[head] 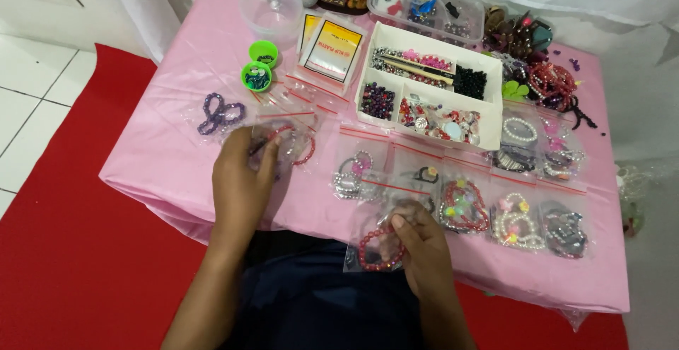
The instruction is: The person is organizing and packing various beaded jewelry items into individual clear plastic zip-lock bags on a table.
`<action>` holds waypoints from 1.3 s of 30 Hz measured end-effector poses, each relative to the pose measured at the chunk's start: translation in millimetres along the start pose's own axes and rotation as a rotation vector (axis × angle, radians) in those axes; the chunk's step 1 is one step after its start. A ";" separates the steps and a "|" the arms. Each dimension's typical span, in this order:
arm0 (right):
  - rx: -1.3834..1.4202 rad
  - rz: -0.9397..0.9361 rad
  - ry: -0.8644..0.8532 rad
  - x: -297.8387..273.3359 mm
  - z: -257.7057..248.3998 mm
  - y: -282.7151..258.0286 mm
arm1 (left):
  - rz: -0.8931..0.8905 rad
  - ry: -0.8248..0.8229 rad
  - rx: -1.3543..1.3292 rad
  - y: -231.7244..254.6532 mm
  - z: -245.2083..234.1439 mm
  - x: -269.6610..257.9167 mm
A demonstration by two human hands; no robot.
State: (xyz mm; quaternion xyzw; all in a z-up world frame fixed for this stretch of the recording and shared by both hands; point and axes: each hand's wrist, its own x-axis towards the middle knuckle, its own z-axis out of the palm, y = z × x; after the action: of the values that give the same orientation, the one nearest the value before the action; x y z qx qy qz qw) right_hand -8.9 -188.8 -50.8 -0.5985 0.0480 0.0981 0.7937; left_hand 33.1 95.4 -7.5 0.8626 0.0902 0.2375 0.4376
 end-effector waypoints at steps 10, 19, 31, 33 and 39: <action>0.037 -0.151 0.046 15.3 39.7 -12.8 | -0.190 -0.461 -0.567 21.9 20.1 -38.2; 0.100 -0.315 0.142 20.4 53.7 -0.3 | -0.188 -0.641 -0.933 38.6 31.2 -51.5; -0.135 -0.270 -0.041 3.1 33.7 -7.4 | -0.197 -0.641 -0.838 44.9 26.8 -60.9; -0.201 -0.130 0.044 -0.1 19.8 5.1 | -0.177 -0.666 -0.791 41.7 29.5 -63.3; 0.136 -0.098 0.168 8.3 8.4 7.0 | -0.326 -0.630 -0.764 33.0 32.7 -61.8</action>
State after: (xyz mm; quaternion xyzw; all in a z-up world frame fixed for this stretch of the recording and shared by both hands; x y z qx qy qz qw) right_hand -2.7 -178.1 -56.7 -0.5508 0.0916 0.0053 0.8296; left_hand -6.5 29.8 -18.1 0.6459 -0.0060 -0.0889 0.7582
